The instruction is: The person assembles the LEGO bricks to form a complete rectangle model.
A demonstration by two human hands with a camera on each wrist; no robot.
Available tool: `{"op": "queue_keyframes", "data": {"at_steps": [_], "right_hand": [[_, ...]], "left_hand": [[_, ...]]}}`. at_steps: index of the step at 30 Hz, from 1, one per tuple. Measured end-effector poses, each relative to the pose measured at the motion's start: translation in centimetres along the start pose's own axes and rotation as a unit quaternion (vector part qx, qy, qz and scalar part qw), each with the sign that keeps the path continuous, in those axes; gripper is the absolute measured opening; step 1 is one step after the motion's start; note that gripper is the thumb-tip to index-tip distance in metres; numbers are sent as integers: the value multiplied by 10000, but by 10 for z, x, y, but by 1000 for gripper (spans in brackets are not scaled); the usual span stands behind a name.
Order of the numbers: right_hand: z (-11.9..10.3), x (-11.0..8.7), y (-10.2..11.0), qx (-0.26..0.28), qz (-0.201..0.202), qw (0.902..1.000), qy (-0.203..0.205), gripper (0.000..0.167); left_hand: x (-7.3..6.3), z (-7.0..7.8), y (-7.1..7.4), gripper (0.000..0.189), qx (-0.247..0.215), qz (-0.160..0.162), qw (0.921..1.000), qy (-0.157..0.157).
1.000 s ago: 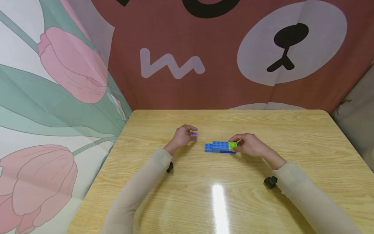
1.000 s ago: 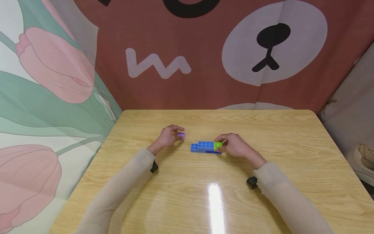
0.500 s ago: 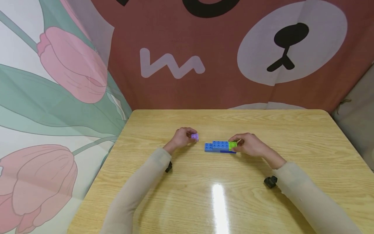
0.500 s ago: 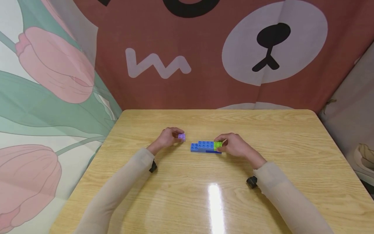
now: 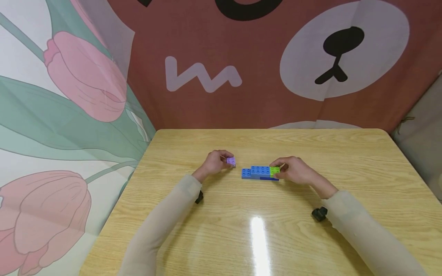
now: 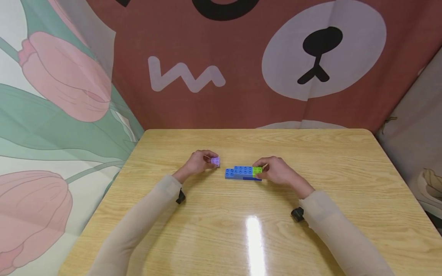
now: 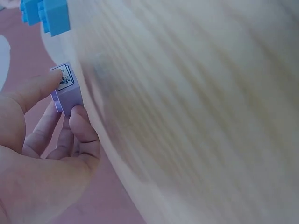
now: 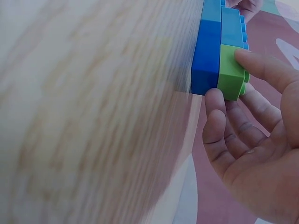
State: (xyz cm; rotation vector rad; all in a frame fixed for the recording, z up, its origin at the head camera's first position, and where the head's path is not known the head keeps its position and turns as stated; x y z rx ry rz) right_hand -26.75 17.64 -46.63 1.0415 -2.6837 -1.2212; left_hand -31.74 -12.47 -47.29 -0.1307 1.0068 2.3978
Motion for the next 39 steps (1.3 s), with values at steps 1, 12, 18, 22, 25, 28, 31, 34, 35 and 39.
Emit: {"op": "queue_keyframes", "data": {"at_steps": [1, 12, 18, 22, 25, 28, 31, 34, 35, 39], "right_hand": [[0, 0, 0, 9, -4, 10000, 5, 35], [2, 1, 0, 49, -18, 10000, 55, 35], [2, -1, -1, 59, -6, 9999, 92, 35], [3, -1, -1, 47, 16, 10000, 84, 35], [3, -2, -1, 54, 34, 9999, 89, 35], [3, -1, -1, 57, 56, 9999, 80, 34], [2, -1, -1, 39, 71, 10000, 42, 34], [2, 0, -1, 27, 77, 10000, 3, 35], [2, 0, 0, 24, 75, 10000, -5, 35], [1, 0, 0, 11, 90, 10000, -28, 35]], "left_hand": [[-1, 1, 0, 34, -28, -7, 10000, 4], [-14, 16, -4, 35, -128, -181, 9996, -201], [-16, 24, -8, 36, -94, -323, 9988, -369], [-16, 29, -10, 36, -124, -433, 9979, -457], [-16, 34, -14, 35, -115, -530, 9972, -506], [-16, 38, -17, 34, -54, -604, 9967, -545], [-15, 40, -21, 33, -17, -639, 9964, -556], [-15, 41, -24, 33, -41, -687, 9962, -529], [-14, 41, -25, 33, -49, -700, 9962, -514], [-13, 41, -28, 33, -80, -735, 9959, -516]]}}
Point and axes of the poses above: each hand's wrist, its own x-axis towards the middle knuckle, its own y-axis out of the back of the hand, z = x × y, the point moved 3 cm from there along x, towards the middle knuckle, and after that the axes turned 13 degrees about -z, right-handed, at the moved point
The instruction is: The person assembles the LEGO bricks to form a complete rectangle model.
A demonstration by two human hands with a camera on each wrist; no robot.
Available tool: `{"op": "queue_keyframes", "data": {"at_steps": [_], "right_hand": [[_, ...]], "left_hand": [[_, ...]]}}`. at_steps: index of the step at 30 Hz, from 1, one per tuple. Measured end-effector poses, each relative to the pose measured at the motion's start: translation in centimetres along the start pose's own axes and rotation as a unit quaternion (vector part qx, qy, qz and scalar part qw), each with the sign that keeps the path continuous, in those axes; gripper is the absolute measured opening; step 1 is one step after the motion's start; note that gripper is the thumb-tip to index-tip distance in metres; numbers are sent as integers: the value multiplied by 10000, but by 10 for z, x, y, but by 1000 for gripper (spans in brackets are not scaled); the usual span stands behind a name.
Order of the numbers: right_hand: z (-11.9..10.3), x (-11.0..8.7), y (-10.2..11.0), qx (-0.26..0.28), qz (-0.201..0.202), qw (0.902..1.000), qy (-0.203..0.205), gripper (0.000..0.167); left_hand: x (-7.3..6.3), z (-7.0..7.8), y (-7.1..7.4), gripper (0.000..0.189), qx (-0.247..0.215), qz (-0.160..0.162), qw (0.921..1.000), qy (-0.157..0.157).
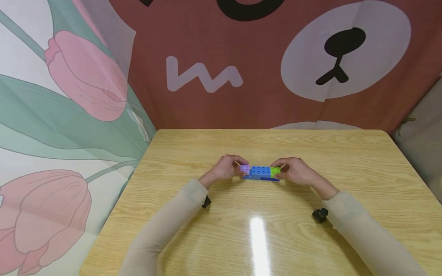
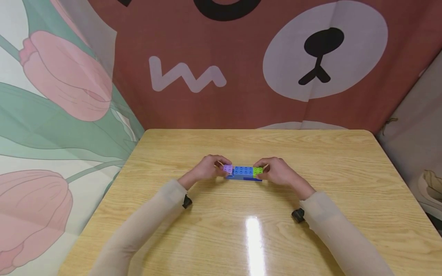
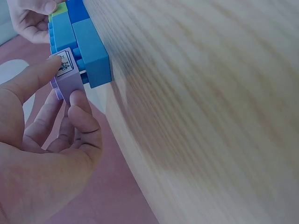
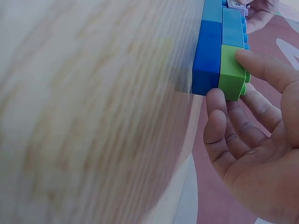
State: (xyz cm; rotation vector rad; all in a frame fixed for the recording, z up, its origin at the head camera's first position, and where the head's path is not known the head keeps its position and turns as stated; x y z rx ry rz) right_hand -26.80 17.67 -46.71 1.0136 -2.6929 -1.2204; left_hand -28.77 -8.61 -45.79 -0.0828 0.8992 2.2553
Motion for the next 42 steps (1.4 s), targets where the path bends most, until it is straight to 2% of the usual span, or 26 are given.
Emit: {"op": "queue_keyframes", "data": {"at_steps": [14, 31, 42], "right_hand": [[-1, 1, -1, 25, 5, 10000, -38, 34], [-3, -1, 1, 19, -12, 10000, 7, 35], [-4, -1, 0, 37, -21, 10000, 11, 35]], "left_hand": [[1, -1, -2, 29, 253, -34, 9996, -136], [4, 8, -1, 30, 580, -29, 9983, 21], [6, 6, -3, 27, 521, 42, 9986, -1]]}}
Point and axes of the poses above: each hand's wrist, its own x-axis towards the middle knuckle, its own y-axis out of the back of the hand, z = x × y, the point moved 3 cm from there along x, towards the middle knuckle, and after that the axes turned 13 degrees about -z, right-handed, at the moved point
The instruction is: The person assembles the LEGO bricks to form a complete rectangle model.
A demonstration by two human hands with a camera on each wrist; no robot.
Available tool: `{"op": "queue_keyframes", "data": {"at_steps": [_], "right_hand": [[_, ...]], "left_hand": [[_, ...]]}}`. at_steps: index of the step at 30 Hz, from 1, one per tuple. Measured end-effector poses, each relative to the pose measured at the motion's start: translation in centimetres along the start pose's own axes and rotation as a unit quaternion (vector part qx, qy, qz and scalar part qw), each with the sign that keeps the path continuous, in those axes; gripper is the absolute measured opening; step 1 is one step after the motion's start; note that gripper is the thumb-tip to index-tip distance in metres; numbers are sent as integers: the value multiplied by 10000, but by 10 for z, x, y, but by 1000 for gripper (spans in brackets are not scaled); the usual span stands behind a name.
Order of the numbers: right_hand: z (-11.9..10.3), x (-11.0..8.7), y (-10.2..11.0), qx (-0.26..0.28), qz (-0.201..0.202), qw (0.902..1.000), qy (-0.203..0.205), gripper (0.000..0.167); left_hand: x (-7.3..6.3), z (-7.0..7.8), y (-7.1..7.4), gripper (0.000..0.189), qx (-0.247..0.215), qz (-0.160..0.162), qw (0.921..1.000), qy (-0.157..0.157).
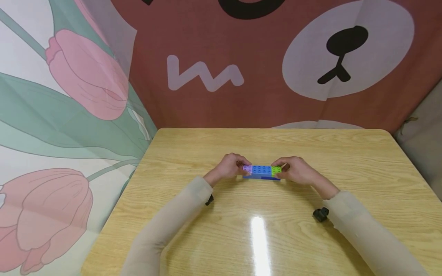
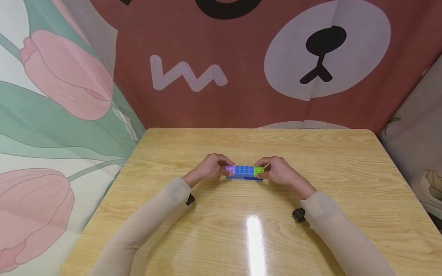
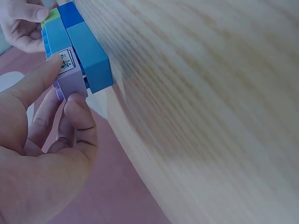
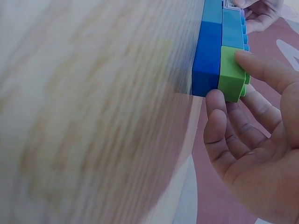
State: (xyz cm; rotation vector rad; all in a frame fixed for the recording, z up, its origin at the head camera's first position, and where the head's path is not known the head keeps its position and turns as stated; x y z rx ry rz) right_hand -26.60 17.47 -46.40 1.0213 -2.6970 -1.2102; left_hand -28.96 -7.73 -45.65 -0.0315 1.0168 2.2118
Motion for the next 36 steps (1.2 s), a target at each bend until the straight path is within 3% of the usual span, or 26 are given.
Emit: {"op": "queue_keyframes", "data": {"at_steps": [8, 29, 36], "right_hand": [[1, 1, 0, 12, -1, 10000, 3, 35], [2, 2, 0, 85, -11, 10000, -13, 35], [3, 2, -1, 110, -20, 9999, -17, 35]], "left_hand": [[-3, 1, 1, 28, 31, -21, 9999, -161], [-1, -3, -1, 23, -381, -71, 9992, -112], [-2, -4, -2, 25, -267, -76, 9996, -102]]}}
Point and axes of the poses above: each hand's wrist, its own x-axis towards the middle knuckle, its own y-axis out of the back of the hand, z = x × y, the point moved 3 cm from there along x, towards the middle knuckle, and after that the axes turned 13 degrees about -z, right-handed, at the moved point
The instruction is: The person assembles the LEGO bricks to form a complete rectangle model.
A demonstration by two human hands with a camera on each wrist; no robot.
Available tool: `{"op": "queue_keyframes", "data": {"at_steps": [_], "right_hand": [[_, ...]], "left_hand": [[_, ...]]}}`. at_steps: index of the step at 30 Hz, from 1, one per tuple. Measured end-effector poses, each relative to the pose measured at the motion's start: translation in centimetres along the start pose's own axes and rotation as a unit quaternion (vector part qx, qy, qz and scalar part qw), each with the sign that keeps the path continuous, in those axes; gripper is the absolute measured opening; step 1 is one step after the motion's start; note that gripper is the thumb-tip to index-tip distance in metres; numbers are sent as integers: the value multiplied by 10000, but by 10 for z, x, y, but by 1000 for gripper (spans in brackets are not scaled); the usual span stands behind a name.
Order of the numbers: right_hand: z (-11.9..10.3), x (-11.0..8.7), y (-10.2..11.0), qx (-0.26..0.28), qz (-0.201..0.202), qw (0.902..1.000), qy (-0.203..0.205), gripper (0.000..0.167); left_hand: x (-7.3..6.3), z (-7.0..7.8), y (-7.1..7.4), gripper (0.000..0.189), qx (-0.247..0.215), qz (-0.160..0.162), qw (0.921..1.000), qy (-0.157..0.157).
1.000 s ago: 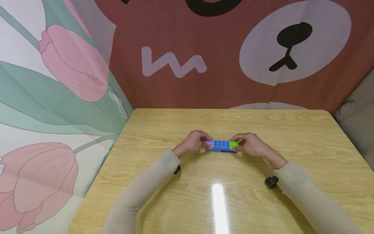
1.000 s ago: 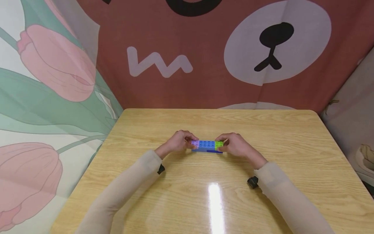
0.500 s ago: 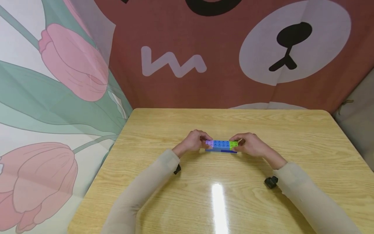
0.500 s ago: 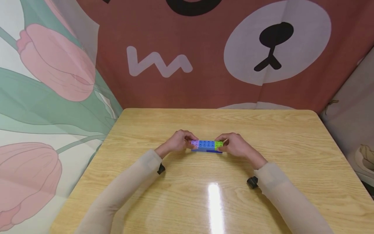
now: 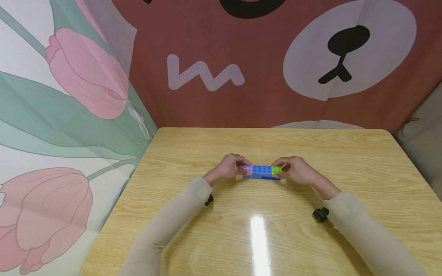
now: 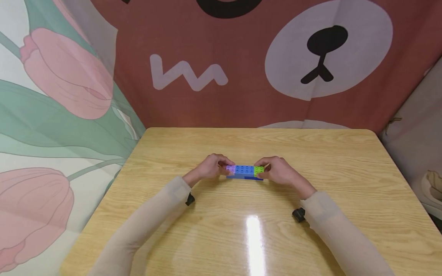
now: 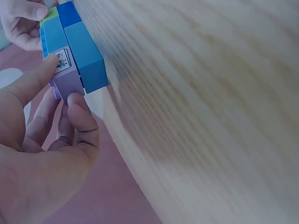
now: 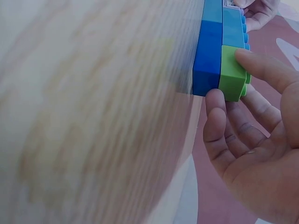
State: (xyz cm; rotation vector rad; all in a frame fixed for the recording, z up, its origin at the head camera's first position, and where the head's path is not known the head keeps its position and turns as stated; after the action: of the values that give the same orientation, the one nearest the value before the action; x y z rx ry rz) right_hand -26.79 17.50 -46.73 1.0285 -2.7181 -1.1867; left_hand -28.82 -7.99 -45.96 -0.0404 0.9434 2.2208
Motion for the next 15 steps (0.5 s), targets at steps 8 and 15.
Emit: {"op": "queue_keyframes", "data": {"at_steps": [8, 15], "right_hand": [[0, -1, 0, -84, 116, 9999, -87, 35], [-1, -7, 4, -216, 183, 9996, 20, 34]], "left_hand": [[0, 0, 0, 30, 329, 12, 9994, 68], [-1, 1, 0, 32, 460, 23, 9989, -103]]}}
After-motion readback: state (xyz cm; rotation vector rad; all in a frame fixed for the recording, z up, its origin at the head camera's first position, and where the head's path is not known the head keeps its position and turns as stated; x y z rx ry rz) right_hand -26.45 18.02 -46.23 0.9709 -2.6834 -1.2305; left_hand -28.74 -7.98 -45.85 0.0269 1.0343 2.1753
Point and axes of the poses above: each hand's wrist, its own x-axis towards the middle knuckle, its own y-axis out of the back of the hand, z = x × y, the point moved 3 cm from there along x, towards the middle knuckle, and after that the axes turned 13 degrees about -z, right-handed, at the moved point
